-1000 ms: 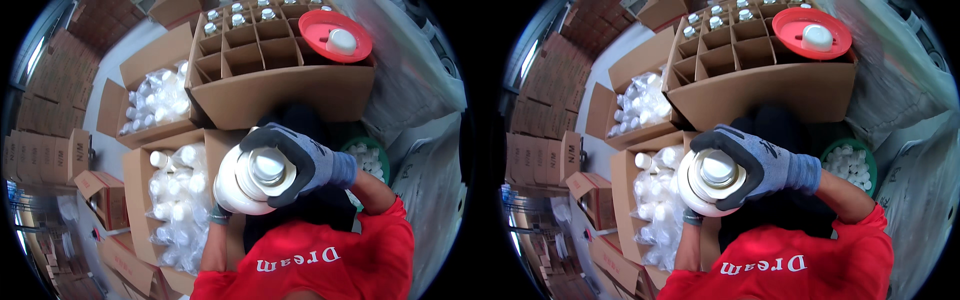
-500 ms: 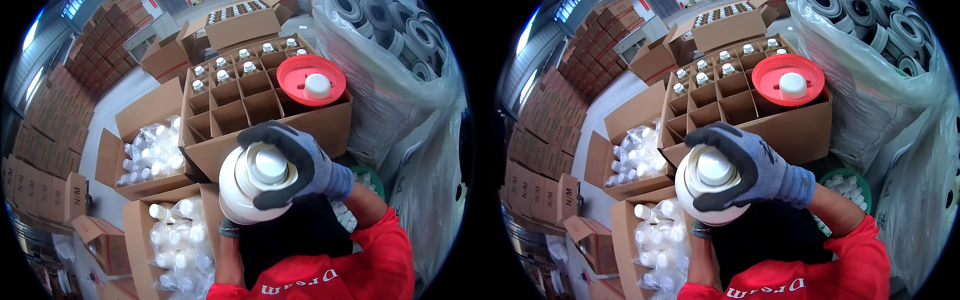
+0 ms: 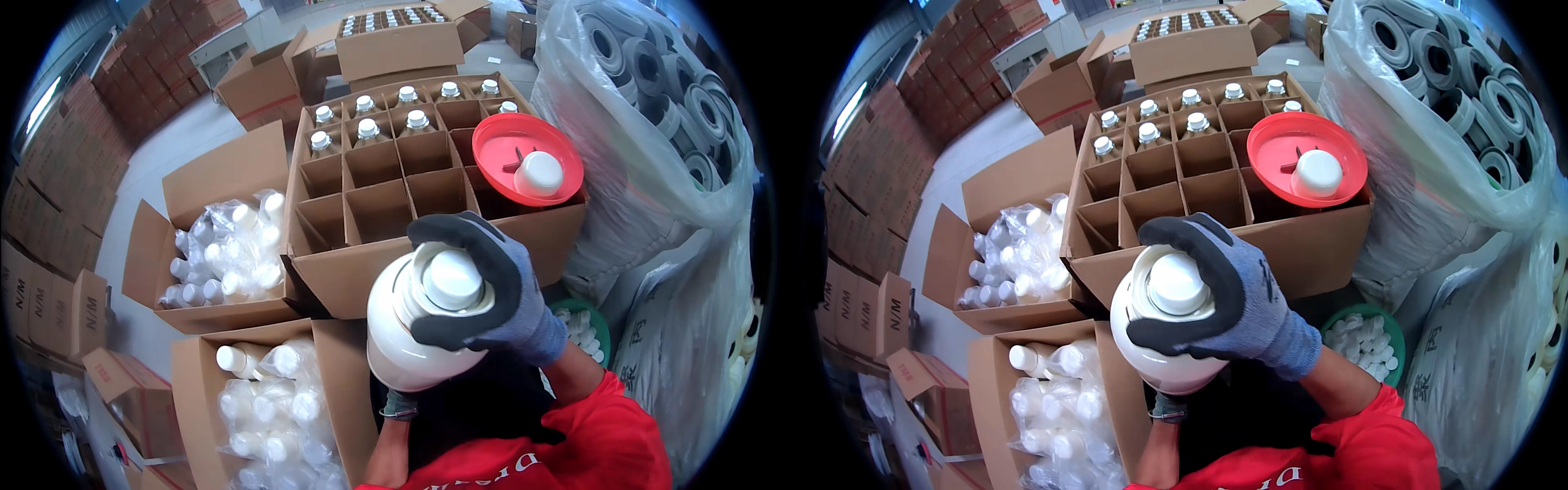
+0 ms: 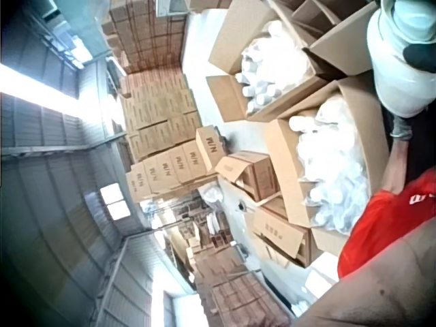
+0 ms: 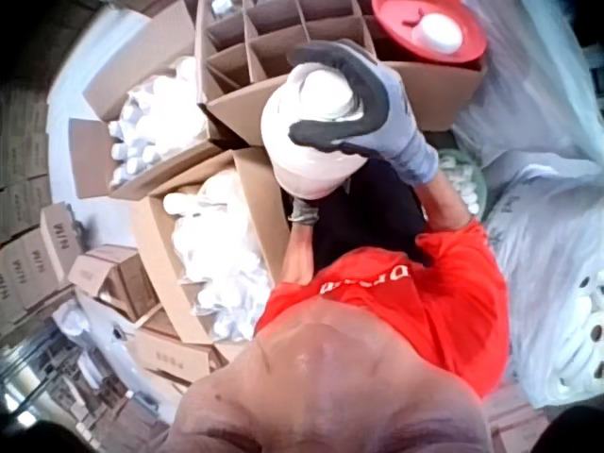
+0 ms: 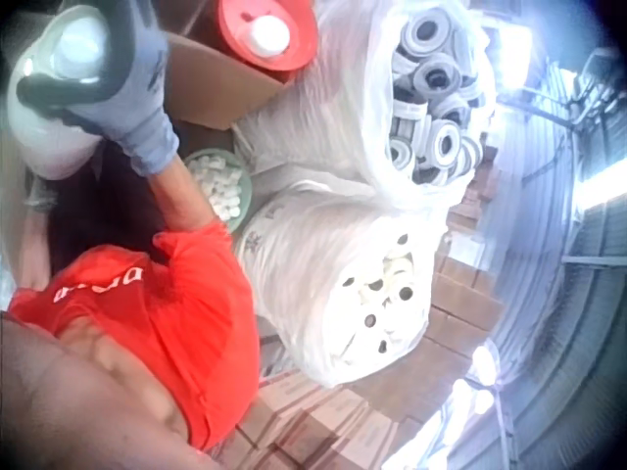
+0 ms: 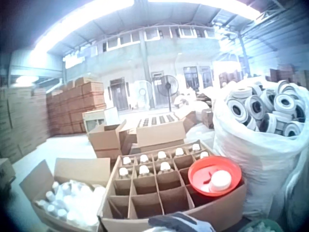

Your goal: The person assembles components for a large white insulated bottle by hand, wraps the finished bottle in a plastic bag, and then moves cardboard boxes containing various bottle parts in a warehouse.

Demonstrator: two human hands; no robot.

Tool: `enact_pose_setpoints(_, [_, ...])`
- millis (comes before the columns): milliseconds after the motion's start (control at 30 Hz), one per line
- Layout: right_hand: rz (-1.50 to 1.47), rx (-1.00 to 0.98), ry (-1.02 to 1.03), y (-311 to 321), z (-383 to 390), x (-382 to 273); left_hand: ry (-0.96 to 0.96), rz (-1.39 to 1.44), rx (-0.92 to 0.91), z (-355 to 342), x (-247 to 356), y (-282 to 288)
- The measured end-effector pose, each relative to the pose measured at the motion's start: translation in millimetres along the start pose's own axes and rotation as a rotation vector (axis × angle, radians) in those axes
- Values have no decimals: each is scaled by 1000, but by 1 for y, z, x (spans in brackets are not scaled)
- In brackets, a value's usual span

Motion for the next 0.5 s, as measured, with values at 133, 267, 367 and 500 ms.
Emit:
enact_pose_setpoints(133, [-39, -133, 50, -11, -5, 0, 41, -13, -3, 9, -4, 7])
enact_pose_setpoints(267, [-122, -288, 81, -29, -9, -7, 40, -43, 8, 20, 12, 23])
enact_pose_setpoints(367, [-193, -328, 114, -36, -8, -10, 1, -91, 20, 25, 42, 33])
enact_pose_setpoints(500, [-269, -270, 162, -3, 8, -9, -114, -223, -8, 32, 110, 18])
Point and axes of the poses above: each hand's wrist, its own z-axis away from the middle knuckle, its own y-axis out of the back of the hand, x = y × z, the point moved 10 cm from there along -z, towards the middle knuckle, and after that the axes turned 1 degree about x, right-handed, at the moved point
